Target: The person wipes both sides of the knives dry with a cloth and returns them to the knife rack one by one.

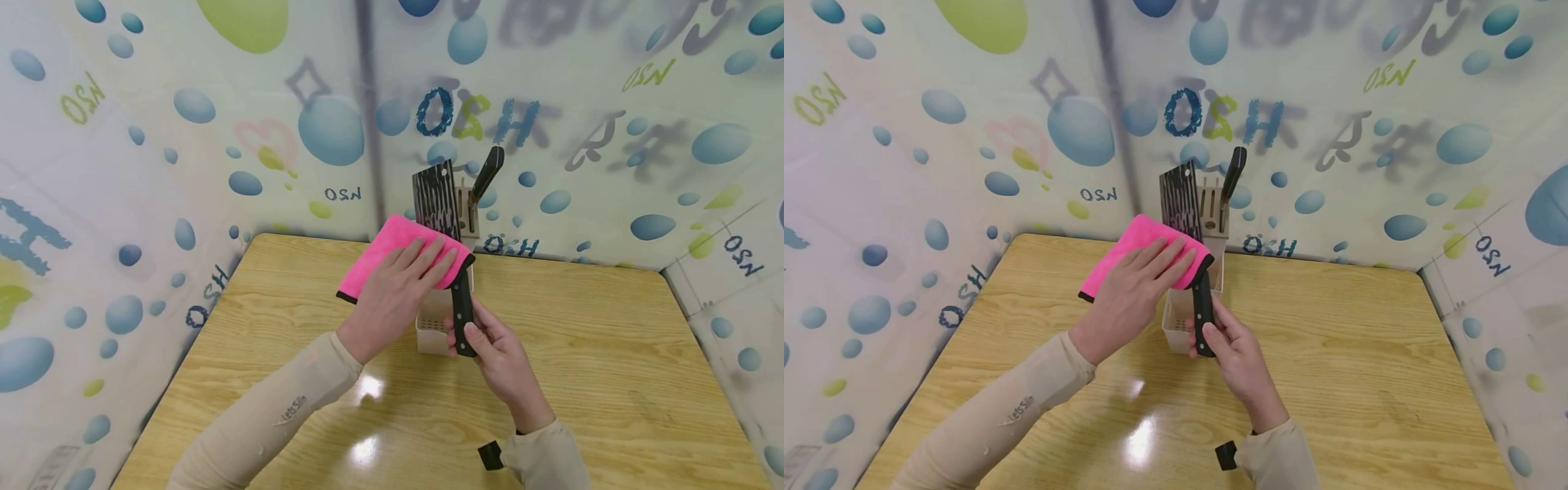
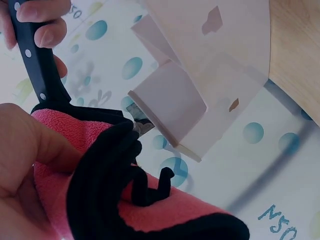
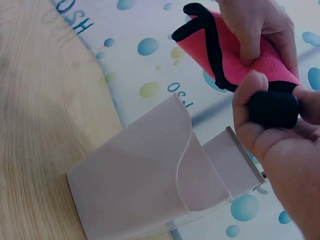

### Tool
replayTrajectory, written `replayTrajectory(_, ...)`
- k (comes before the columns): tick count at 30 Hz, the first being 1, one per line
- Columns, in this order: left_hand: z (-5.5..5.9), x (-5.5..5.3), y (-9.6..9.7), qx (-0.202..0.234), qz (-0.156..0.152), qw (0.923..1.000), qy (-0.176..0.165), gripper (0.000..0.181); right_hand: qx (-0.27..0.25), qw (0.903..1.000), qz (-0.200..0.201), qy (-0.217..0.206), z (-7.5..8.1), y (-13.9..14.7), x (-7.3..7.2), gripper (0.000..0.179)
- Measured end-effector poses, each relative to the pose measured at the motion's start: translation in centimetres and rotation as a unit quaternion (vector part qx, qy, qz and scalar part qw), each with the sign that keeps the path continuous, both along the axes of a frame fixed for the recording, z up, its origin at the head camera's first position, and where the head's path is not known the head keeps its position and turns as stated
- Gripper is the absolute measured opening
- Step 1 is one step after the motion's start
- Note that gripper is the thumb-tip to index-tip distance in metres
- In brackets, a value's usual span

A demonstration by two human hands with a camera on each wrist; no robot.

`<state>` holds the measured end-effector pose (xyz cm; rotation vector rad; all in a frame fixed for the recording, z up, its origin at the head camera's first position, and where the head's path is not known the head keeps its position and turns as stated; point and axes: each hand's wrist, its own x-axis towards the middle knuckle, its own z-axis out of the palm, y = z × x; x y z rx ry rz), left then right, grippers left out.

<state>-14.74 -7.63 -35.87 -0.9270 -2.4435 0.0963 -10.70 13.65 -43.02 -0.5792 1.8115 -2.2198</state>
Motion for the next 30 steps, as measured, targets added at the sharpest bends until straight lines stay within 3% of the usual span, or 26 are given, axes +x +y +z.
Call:
replayTrajectory(6,0.0,0.0,0.0,0.009,-0.009,0.9999,0.002,0.054,-0.017,0.9998,0.011,0.01,0.1,0.3,0.0,0.053)
replayTrajectory(17,-0.1,0.4,0.1,0.003,-0.018,0.9997,0.016,0.055,-0.01,0.9994,-0.03,-0.016,0.9,0.1,0.1,0.048)
replayTrajectory(30,-0.9,0.8,0.3,-0.011,-0.026,0.9994,0.02,0.052,-0.009,0.9984,-0.043,-0.034,1.0,-0.1,-0.1,0.046)
